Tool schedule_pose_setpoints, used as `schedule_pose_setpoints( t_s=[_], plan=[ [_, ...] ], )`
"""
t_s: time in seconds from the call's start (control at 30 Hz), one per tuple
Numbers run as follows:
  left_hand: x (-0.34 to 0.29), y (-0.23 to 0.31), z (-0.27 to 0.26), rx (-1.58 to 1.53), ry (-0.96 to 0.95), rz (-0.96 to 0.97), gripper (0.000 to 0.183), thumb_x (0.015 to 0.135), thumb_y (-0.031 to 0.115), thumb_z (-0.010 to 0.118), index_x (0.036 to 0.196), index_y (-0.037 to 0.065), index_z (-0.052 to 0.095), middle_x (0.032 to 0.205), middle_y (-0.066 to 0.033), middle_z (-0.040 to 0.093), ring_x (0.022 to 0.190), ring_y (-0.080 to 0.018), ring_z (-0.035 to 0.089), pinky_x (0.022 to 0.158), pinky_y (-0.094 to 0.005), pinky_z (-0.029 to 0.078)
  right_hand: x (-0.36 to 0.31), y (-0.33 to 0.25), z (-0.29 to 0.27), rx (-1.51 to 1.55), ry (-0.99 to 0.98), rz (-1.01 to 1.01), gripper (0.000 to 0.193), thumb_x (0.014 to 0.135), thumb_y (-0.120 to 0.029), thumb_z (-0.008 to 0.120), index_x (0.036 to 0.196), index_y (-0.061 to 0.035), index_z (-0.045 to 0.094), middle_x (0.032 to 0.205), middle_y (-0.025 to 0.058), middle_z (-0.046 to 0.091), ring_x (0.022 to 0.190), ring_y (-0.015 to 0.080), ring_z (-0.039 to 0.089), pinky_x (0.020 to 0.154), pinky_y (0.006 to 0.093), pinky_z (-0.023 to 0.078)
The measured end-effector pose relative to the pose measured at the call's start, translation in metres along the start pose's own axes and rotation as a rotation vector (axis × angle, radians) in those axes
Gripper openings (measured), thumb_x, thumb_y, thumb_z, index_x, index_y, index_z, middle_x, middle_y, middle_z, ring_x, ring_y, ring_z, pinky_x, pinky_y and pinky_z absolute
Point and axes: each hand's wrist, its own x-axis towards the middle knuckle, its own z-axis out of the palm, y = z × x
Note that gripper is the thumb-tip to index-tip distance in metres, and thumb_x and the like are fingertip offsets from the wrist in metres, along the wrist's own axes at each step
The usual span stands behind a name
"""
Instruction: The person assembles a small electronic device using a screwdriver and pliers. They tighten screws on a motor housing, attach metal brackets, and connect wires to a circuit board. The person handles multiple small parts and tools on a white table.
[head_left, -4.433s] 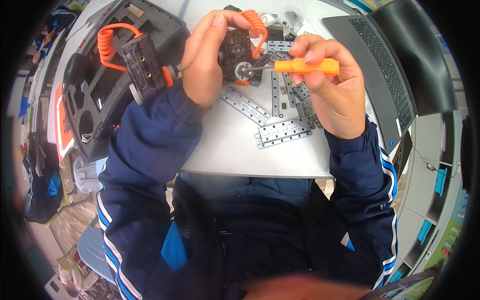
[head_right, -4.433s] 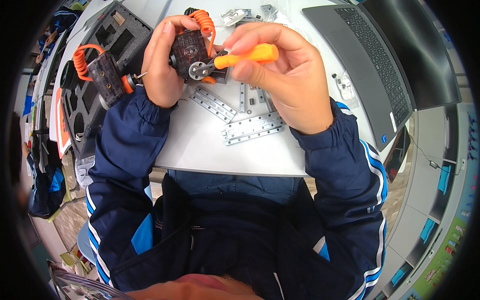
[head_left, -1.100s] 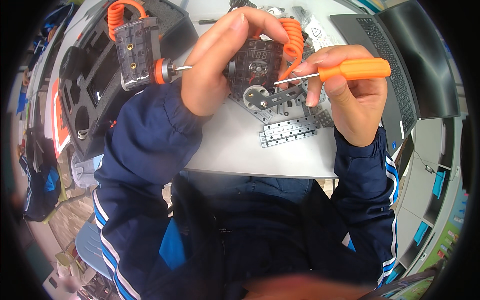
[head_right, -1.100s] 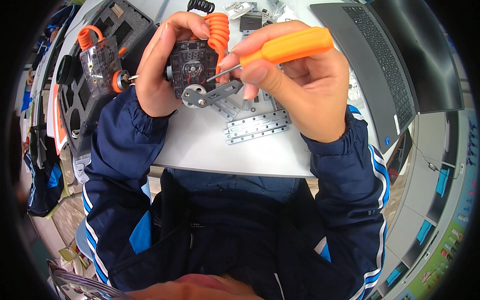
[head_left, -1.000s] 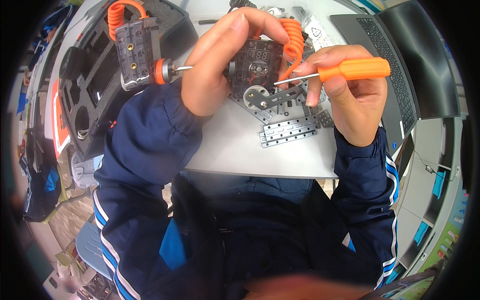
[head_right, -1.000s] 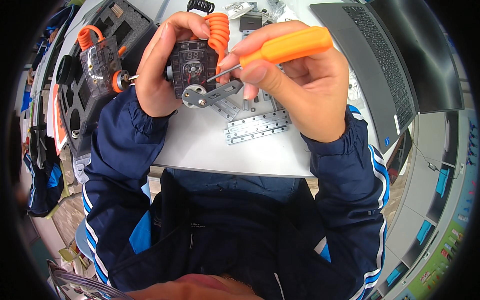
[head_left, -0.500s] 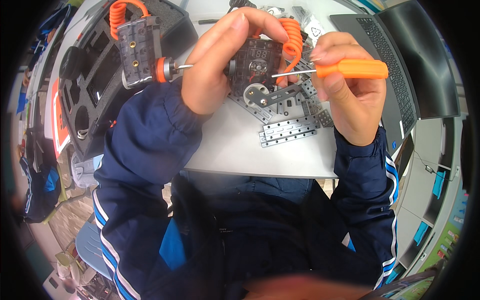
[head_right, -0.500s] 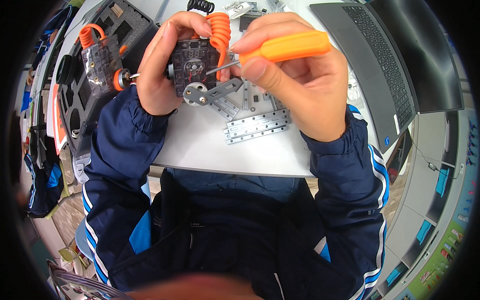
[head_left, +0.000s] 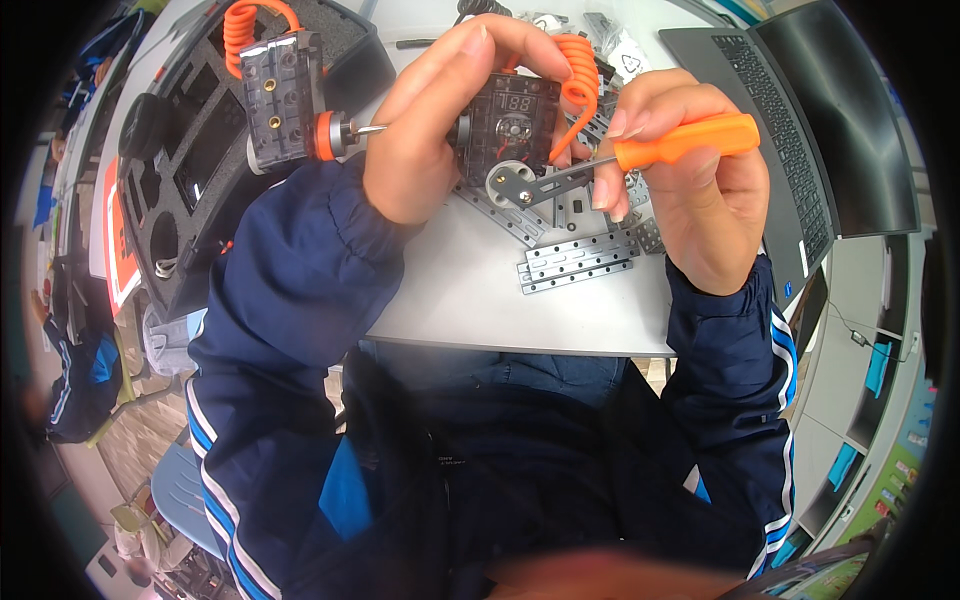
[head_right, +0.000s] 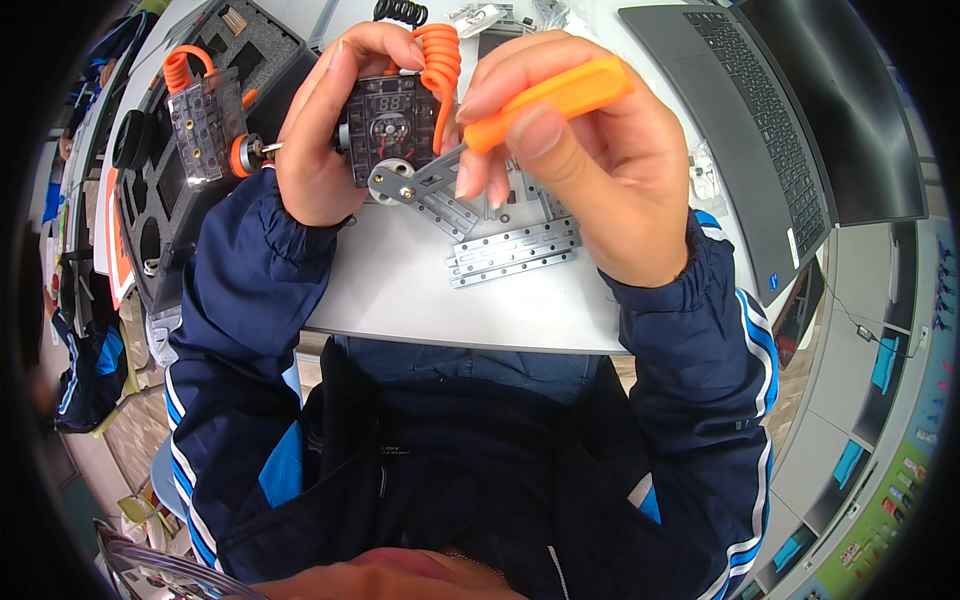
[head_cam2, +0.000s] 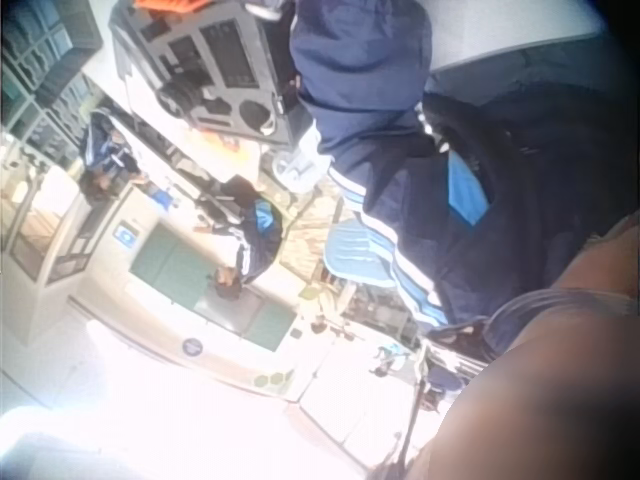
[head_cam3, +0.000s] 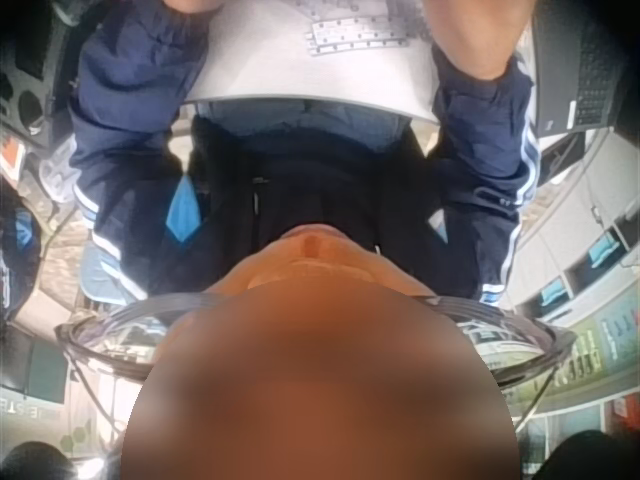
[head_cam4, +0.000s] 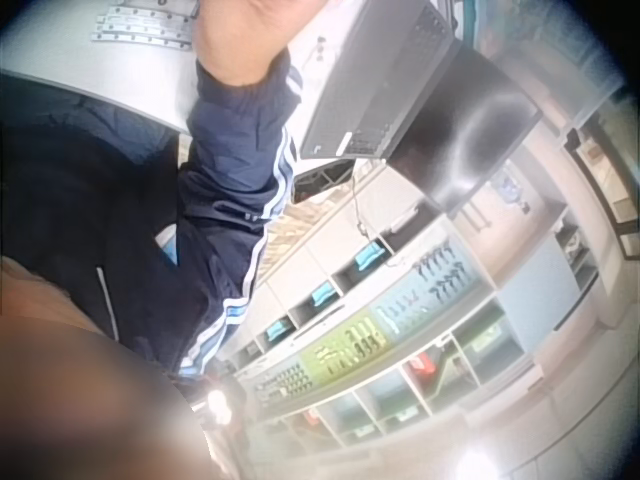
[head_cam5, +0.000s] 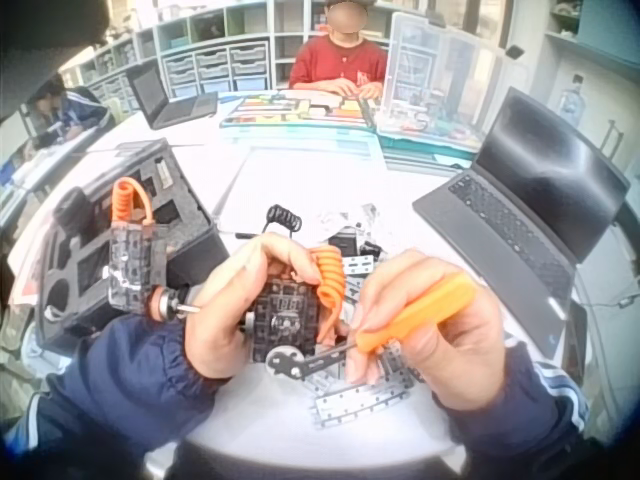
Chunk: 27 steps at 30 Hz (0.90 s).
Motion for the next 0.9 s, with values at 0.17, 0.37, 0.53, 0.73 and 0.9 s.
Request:
schedule_pose_setpoints(
  t_s=[0.17, 0.37, 0.53, 0.73, 0.9],
  plan=[
    [0.0, -0.002, -0.001, -0.014, -0.007, 0.002, 0.043, 0.111, 0.036, 0.027, 0.116, 0.002, 0.052, 0.108, -0.015, 0.065, 0.093, -0.0162, 0.066, 0.083, -0.0278, 0.054, 0.0, -0.001, 0.002, 0.011, -0.007, 0.006, 0.043, 0.106, -0.038, 0.05, 0.115, 0.0032, 0.056, 0.109, 0.0178, 0.055, 0.071, 0.0213, 0.068, 0.058, 0.0284, 0.052],
    [0.0, -0.003, -0.002, -0.027, -0.021, 0.009, 0.043, 0.11, 0.037, 0.028, 0.117, 0.002, 0.052, 0.108, -0.0142, 0.064, 0.092, -0.0149, 0.065, 0.081, -0.0266, 0.053, 0.0, 0.0, 0.005, 0.002, 0.015, 0.006, 0.045, 0.101, -0.04, 0.058, 0.111, 0.0035, 0.058, 0.106, 0.0176, 0.059, 0.071, 0.0211, 0.07, 0.056, 0.0275, 0.053],
    [-0.002, -0.007, -0.006, -0.033, 0.04, -0.025, 0.043, 0.11, 0.037, 0.029, 0.118, 0.002, 0.052, 0.108, -0.0132, 0.064, 0.091, -0.0143, 0.065, 0.079, -0.0259, 0.052, 0.0, 0.0, 0.006, -0.018, 0.028, -0.004, 0.043, 0.101, -0.039, 0.06, 0.11, 0.0035, 0.06, 0.106, 0.018, 0.059, 0.071, 0.0203, 0.07, 0.058, 0.0275, 0.054],
    [-0.003, -0.013, -0.013, -0.043, 0.093, -0.022, 0.041, 0.11, 0.036, 0.029, 0.12, 0.002, 0.053, 0.108, -0.0124, 0.064, 0.091, -0.0141, 0.065, 0.08, -0.0264, 0.053, 0.0, 0.002, 0.006, -0.139, 0.063, -0.049, 0.039, 0.101, -0.034, 0.063, 0.11, 0.0037, 0.062, 0.106, 0.018, 0.06, 0.072, 0.0192, 0.07, 0.062, 0.0266, 0.054],
    [-0.001, -0.016, -0.009, -0.015, 0.236, 0.038, 0.039, 0.111, 0.031, 0.03, 0.123, 0.0, 0.051, 0.108, -0.0139, 0.064, 0.09, -0.0173, 0.066, 0.08, -0.0274, 0.055, -0.001, 0.003, 0.004, -0.3, 0.145, -0.117, 0.025, 0.097, -0.016, 0.069, 0.111, 0.0046, 0.067, 0.107, 0.0162, 0.061, 0.08, 0.0177, 0.069, 0.066, 0.0261, 0.054]
  ],
)
